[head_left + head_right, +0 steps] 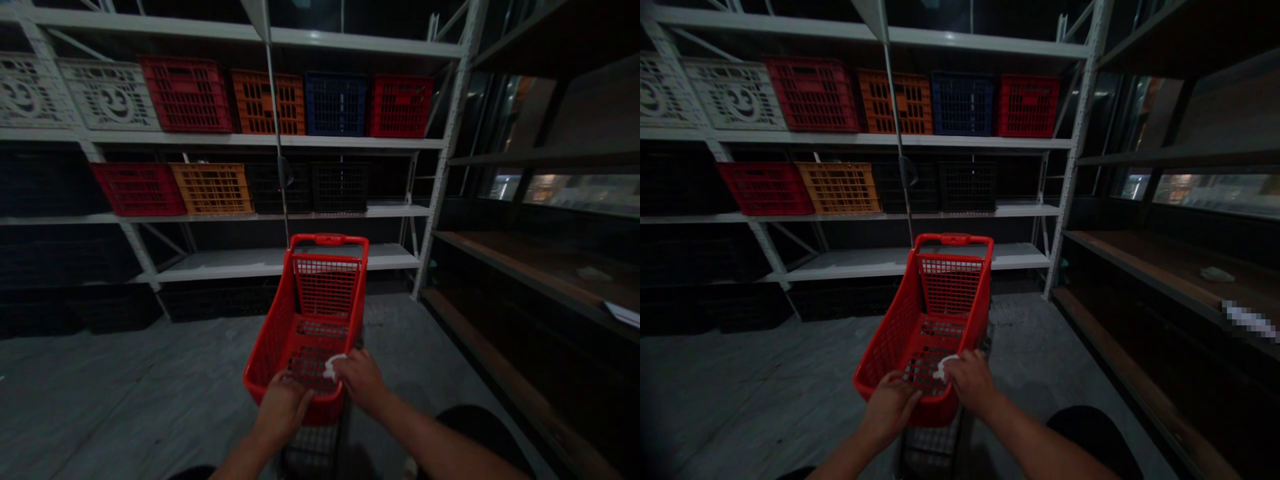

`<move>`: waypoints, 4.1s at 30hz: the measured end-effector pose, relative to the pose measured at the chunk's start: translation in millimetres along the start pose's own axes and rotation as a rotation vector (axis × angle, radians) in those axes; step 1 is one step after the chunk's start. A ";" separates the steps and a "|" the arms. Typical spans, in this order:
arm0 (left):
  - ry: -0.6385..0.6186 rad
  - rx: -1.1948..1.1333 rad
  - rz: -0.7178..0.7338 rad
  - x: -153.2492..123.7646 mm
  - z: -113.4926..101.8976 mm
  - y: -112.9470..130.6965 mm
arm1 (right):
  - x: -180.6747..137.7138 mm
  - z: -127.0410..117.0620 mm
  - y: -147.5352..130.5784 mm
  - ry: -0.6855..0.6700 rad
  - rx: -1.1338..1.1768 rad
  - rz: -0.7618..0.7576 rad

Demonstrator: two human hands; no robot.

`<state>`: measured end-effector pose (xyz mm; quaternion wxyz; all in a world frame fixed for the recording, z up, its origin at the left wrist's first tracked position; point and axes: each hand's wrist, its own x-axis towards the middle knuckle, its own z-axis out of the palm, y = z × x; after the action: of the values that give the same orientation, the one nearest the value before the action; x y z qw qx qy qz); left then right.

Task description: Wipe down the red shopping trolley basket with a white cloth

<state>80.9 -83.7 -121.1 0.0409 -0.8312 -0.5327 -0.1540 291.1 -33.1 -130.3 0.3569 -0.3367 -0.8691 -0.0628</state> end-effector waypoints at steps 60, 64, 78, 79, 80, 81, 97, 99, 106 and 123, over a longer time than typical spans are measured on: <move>-0.018 0.079 -0.333 -31.0 -17.7 -91.3 | 57.7 -24.9 56.5 -0.130 -0.213 -0.095; -0.034 0.008 -0.342 -41.1 -29.5 -127.7 | 65.1 -88.6 131.8 -0.059 -0.378 0.031; -0.075 0.024 -0.285 114.6 -52.1 0.0 | 43.0 -1.4 52.8 0.567 -0.019 0.287; -0.078 0.041 -0.301 119.4 -48.7 1.0 | 40.3 8.2 44.9 0.551 -0.010 0.268; -0.076 0.052 -0.312 121.5 -46.1 -0.2 | 38.2 15.6 39.6 0.535 -0.001 0.246; -0.075 0.061 -0.315 121.5 -44.2 -2.7 | 36.8 20.5 36.7 0.527 0.012 0.227; -0.081 0.125 -0.337 115.2 -38.3 -1.9 | 70.9 -44.6 74.2 1.143 0.296 0.690; -0.077 0.128 -0.340 115.9 -38.3 0.5 | 66.6 -26.9 55.2 1.037 0.323 0.647; -0.062 0.153 -0.340 113.9 -39.1 6.8 | 65.4 -41.9 57.2 1.056 0.323 0.723; -0.051 0.114 -0.249 72.8 -51.2 -35.8 | 50.7 -137.3 84.9 0.112 0.304 0.019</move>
<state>65.9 -16.7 -54.1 0.0551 -0.7587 -0.6404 -0.1063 397.7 11.3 -6.6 0.4523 -0.2829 -0.8441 0.0543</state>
